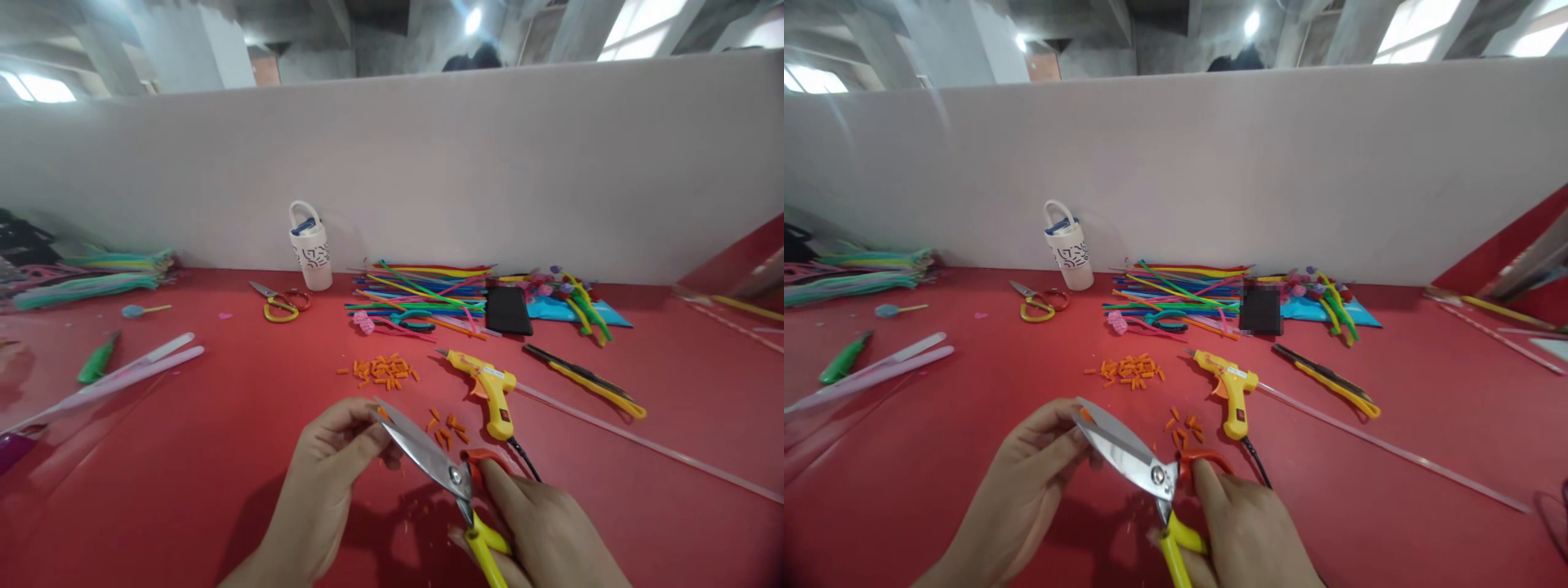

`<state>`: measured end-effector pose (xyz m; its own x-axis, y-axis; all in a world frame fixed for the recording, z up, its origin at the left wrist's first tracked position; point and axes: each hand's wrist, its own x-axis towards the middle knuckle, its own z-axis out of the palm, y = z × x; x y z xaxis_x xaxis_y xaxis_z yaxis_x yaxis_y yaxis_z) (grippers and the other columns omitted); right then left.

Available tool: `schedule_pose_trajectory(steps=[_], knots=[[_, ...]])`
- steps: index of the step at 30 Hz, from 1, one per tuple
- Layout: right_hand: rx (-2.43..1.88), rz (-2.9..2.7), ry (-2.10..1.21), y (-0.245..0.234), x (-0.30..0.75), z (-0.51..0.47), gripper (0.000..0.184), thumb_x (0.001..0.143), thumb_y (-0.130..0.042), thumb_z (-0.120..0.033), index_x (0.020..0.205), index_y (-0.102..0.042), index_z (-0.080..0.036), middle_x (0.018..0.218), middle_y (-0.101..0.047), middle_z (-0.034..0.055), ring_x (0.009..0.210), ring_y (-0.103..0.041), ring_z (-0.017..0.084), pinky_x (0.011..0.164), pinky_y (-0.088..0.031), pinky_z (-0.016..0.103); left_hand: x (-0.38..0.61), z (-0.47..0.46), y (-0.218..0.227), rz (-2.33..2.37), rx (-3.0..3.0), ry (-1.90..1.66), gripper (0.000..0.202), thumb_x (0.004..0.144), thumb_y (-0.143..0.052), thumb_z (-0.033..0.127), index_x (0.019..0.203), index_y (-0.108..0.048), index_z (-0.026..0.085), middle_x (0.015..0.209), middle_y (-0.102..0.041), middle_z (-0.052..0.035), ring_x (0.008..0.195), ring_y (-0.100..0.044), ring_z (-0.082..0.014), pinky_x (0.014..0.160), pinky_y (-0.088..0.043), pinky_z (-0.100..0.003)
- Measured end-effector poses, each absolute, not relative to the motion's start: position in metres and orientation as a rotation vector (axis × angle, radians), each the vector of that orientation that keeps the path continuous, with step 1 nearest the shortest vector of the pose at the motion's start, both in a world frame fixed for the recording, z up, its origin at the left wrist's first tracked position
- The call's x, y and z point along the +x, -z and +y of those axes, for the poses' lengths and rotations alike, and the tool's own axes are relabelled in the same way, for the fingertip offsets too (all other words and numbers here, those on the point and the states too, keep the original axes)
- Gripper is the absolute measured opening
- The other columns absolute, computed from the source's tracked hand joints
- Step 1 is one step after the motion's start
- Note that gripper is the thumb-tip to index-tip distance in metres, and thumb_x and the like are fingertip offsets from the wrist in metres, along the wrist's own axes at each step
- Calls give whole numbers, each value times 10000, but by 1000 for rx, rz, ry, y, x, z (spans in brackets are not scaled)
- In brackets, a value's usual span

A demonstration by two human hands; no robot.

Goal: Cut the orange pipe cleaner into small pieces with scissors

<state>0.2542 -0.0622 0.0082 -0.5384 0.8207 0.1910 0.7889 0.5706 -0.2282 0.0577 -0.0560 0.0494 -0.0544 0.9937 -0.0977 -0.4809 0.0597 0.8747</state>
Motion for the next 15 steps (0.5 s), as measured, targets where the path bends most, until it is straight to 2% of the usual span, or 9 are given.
schedule_pose_trajectory(steps=[15], knots=[[-1284, -2512, -258, -12, 251, -63, 227, 795, -406, -406, 656, -394, -227, 545, -559, 17, 389, -445, 120, 400, -297, 223, 58, -57, -47, 875, 726, -1402, 91, 667, -620, 97, 656, -659, 178, 594, -604, 21, 542, -531, -76, 539, -440, -175]])
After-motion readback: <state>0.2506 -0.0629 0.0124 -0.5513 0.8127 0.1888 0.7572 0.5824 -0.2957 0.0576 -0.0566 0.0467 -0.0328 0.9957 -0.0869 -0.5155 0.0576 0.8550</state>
